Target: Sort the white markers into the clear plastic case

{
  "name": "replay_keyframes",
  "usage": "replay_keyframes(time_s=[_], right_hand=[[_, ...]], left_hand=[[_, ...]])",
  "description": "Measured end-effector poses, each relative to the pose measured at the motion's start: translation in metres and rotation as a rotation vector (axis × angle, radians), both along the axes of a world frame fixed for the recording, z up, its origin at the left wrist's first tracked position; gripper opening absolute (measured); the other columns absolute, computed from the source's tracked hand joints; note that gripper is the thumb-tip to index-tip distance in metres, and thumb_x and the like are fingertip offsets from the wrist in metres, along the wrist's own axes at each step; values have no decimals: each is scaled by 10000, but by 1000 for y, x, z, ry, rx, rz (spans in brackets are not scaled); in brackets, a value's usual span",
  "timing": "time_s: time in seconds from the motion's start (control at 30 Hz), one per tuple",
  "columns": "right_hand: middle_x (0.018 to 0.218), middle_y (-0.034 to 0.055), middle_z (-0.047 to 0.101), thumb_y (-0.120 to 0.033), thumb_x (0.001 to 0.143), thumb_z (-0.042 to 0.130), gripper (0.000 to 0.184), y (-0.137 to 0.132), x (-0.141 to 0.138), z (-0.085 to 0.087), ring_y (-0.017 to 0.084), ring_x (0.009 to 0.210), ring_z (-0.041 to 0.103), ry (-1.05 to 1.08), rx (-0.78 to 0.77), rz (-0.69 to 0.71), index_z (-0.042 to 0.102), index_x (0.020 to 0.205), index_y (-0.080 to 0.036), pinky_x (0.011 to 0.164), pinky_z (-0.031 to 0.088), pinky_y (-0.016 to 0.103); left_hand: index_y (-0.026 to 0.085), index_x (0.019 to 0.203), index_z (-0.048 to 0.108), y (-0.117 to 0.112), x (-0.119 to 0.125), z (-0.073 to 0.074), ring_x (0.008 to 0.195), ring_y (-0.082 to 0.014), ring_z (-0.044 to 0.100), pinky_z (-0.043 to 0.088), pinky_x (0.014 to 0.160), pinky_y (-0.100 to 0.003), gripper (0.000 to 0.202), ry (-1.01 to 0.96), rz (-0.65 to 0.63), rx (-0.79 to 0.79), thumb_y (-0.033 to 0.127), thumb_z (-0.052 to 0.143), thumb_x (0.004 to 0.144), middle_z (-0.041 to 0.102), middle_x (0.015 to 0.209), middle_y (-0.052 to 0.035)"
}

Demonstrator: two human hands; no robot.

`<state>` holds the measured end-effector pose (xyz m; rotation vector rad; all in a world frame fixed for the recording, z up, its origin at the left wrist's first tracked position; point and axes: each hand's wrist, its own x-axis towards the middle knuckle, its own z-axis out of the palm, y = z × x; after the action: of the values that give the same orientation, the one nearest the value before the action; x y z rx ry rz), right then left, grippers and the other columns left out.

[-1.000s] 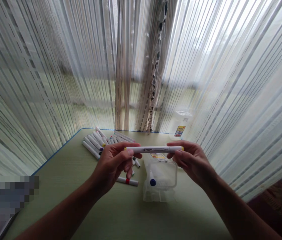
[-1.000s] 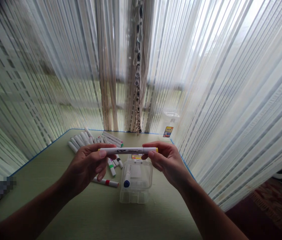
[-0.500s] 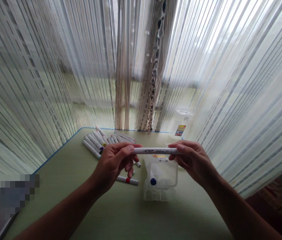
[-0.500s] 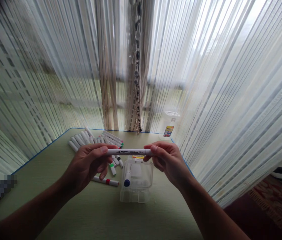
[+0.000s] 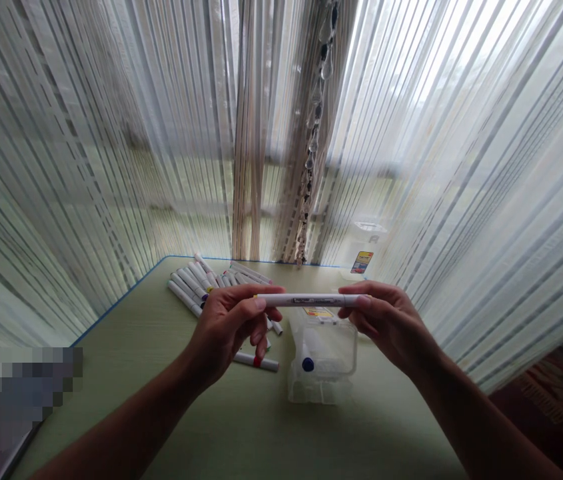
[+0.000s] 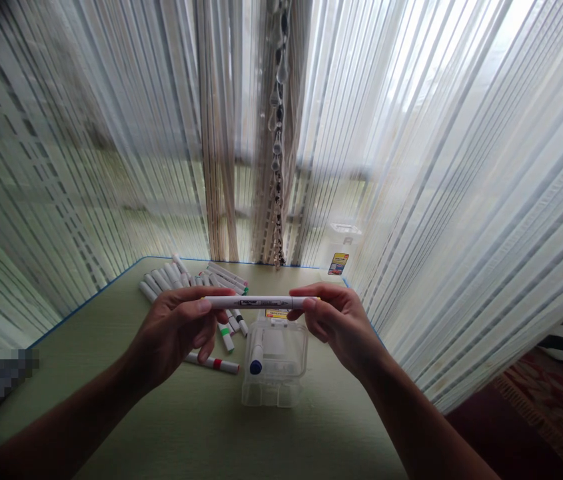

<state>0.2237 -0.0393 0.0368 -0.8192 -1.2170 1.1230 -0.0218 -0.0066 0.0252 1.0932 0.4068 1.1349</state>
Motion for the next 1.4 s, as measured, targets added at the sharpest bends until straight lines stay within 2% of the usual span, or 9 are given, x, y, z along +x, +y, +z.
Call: replay_keyframes(time_s=[0.17, 0.4, 0.6, 0.77, 0.93, 1.2, 1.4], right_hand=[[630, 101, 748, -336, 757, 774, 191, 1, 0, 1, 76, 380, 350, 15, -21, -1, 830, 833, -170, 381, 156, 240], [673, 78, 753, -300, 719, 811, 234, 0, 3, -2, 61, 390, 321, -12, -6, 16, 827, 923, -186, 387, 174, 239], [665, 95, 758, -294, 755, 754, 194, 0, 2, 0, 67, 379, 339, 10, -4, 28, 837, 888, -180, 381, 157, 243], [669, 107, 764, -305, 767, 704, 229, -1, 1, 2, 87, 380, 350, 29, -23, 18, 842, 896, -176, 376, 163, 256], [689, 102, 771, -296, 745, 729, 227, -2, 2, 2, 81, 382, 334, 6, -4, 25, 840, 914, -191, 380, 167, 254], [654, 93, 762, -330, 742, 809, 211, 0, 2, -3, 48, 332, 331, -18, 14, -12, 825, 886, -176, 335, 176, 215], [631, 83, 753, -338, 744, 843, 206, 1, 2, -6, 45, 319, 365, -94, 19, -38, 797, 842, -163, 311, 212, 186]], left_hand=[[92, 960, 791, 2, 1, 1, 418, -81, 489, 502, 343, -232, 233, 4, 5, -27, 252, 694, 822, 712, 699, -71], [109, 981, 795, 0, 0, 1, 431, -71, 479, 507, 353, -220, 259, 21, 22, 4, 202, 756, 743, 721, 711, -60], [85, 967, 791, 2, 0, 2, 415, -79, 480, 499, 339, -230, 242, 3, 18, -26, 229, 719, 787, 726, 697, -77], [77, 956, 787, 2, 1, 2, 413, -88, 481, 495, 338, -233, 252, -27, 9, -56, 262, 690, 816, 730, 690, -90], [70, 961, 781, 2, 1, 4, 407, -86, 472, 491, 334, -233, 271, -8, 30, -54, 272, 694, 804, 726, 688, -88], [106, 970, 760, 0, 2, 0, 410, -88, 528, 528, 362, -237, 216, 173, 84, 97, 269, 735, 831, 713, 692, -43], [95, 969, 741, -3, 5, 5, 394, -99, 568, 532, 368, -226, 259, 312, 177, 170, 294, 775, 806, 712, 676, -37]])
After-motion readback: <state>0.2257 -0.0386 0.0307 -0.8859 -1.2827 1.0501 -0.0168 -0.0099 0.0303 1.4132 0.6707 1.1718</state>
